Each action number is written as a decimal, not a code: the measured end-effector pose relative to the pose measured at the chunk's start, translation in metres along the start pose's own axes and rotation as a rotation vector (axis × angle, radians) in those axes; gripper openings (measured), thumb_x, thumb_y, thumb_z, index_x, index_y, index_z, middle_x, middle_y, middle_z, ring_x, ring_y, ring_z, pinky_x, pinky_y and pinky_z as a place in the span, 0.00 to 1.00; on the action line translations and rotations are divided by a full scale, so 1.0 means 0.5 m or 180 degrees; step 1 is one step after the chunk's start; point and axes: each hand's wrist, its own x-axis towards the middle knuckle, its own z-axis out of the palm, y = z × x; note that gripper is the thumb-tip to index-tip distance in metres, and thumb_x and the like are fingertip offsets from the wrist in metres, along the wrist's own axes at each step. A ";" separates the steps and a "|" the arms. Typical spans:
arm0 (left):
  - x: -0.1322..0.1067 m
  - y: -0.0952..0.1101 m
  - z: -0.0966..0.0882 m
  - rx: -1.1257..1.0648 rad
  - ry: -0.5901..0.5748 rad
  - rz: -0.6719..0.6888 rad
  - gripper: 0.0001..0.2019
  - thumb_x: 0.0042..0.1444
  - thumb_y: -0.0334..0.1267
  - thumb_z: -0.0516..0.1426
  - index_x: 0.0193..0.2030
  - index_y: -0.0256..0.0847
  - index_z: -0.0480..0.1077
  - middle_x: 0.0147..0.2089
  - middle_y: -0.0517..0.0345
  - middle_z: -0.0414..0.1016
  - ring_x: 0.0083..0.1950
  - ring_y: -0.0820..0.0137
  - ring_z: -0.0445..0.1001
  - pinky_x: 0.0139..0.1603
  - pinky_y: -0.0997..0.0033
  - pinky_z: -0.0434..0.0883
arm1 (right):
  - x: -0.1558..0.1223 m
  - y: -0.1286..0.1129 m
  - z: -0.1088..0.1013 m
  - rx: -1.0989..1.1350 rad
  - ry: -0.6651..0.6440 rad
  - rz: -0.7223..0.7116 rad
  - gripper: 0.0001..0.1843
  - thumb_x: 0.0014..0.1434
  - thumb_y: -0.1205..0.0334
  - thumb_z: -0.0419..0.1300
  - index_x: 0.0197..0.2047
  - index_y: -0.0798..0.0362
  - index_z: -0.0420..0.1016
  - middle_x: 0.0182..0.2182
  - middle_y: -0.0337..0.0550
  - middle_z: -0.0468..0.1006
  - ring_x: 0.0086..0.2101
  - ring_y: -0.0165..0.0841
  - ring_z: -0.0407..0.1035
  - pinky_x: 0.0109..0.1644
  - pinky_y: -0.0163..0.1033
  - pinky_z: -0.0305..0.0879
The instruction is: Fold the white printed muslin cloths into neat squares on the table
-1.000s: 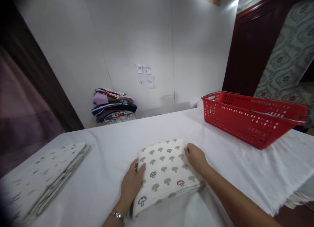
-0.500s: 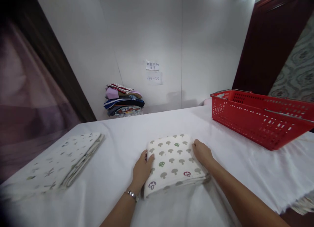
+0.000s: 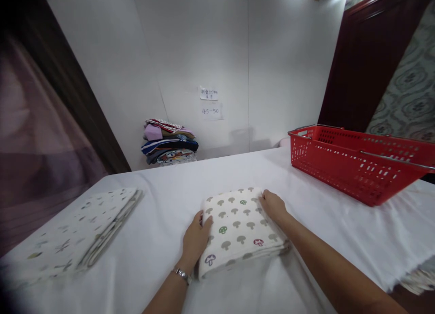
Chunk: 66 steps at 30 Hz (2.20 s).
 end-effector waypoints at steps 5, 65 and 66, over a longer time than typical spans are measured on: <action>0.002 0.001 -0.001 -0.0019 -0.0012 -0.0008 0.27 0.58 0.53 0.47 0.61 0.42 0.57 0.58 0.50 0.67 0.55 0.61 0.67 0.53 0.66 0.61 | -0.002 0.012 0.005 0.0085 0.0055 0.0173 0.13 0.63 0.57 0.44 0.35 0.53 0.66 0.32 0.45 0.75 0.33 0.33 0.67 0.31 0.35 0.51; 0.197 0.044 0.027 0.0339 0.0004 0.0916 0.14 0.59 0.46 0.48 0.30 0.41 0.67 0.37 0.52 0.73 0.42 0.65 0.69 0.42 0.68 0.62 | 0.089 0.030 0.047 0.0860 0.0337 0.0170 0.12 0.59 0.58 0.47 0.32 0.53 0.67 0.31 0.41 0.74 0.32 0.31 0.65 0.34 0.33 0.54; 0.196 0.044 0.027 0.0339 0.0006 0.0945 0.14 0.59 0.46 0.47 0.30 0.41 0.67 0.36 0.52 0.72 0.41 0.65 0.69 0.42 0.68 0.62 | 0.092 0.031 0.051 0.0886 0.0305 0.0176 0.12 0.59 0.58 0.47 0.32 0.53 0.68 0.31 0.41 0.74 0.32 0.31 0.66 0.34 0.33 0.55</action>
